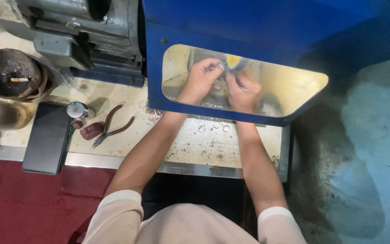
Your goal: Polishing a jewelry ring using a bench-mounted polishing machine with a protective enclosure.
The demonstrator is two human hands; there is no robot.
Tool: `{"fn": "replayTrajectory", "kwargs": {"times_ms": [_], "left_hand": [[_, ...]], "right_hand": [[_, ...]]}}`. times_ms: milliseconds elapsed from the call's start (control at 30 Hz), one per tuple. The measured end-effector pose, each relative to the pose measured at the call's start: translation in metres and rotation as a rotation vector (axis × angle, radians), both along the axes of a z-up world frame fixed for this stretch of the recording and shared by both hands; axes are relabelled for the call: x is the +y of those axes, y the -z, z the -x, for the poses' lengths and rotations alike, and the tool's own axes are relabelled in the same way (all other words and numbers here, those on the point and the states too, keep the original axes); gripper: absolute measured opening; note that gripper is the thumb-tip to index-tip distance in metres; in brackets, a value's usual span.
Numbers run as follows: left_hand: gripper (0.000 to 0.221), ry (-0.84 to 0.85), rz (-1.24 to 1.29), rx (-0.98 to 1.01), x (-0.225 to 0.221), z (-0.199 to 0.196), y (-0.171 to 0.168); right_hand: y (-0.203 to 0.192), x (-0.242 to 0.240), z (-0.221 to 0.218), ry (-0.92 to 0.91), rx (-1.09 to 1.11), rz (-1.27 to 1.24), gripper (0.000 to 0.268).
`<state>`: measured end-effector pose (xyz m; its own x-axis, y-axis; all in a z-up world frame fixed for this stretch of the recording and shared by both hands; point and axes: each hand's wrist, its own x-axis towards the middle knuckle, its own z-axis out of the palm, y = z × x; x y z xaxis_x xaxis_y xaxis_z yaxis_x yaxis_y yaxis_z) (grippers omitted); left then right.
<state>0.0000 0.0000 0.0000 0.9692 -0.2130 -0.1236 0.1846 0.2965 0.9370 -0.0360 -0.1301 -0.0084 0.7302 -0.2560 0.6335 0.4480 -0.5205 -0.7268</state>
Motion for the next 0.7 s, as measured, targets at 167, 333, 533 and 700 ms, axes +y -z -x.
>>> {"fn": "replayTrajectory", "kwargs": {"times_ms": [167,333,533,700], "left_hand": [[0.019,-0.023,-0.204,-0.261,0.017,-0.008,-0.003],[0.009,-0.001,-0.449,-0.739,0.028,-0.007,-0.010],[0.031,0.058,-0.074,-0.085,0.007,0.012,-0.027],[0.032,0.008,0.002,-0.021,0.002,0.004,-0.008]], "right_hand": [[-0.007,0.006,0.003,-0.033,0.023,-0.040,0.020],[-0.027,0.000,0.014,-0.099,0.094,-0.031,0.011],[0.001,-0.015,0.006,-0.161,0.196,-0.234,0.008],[0.020,-0.006,-0.003,-0.014,0.259,-0.350,0.014]]}}
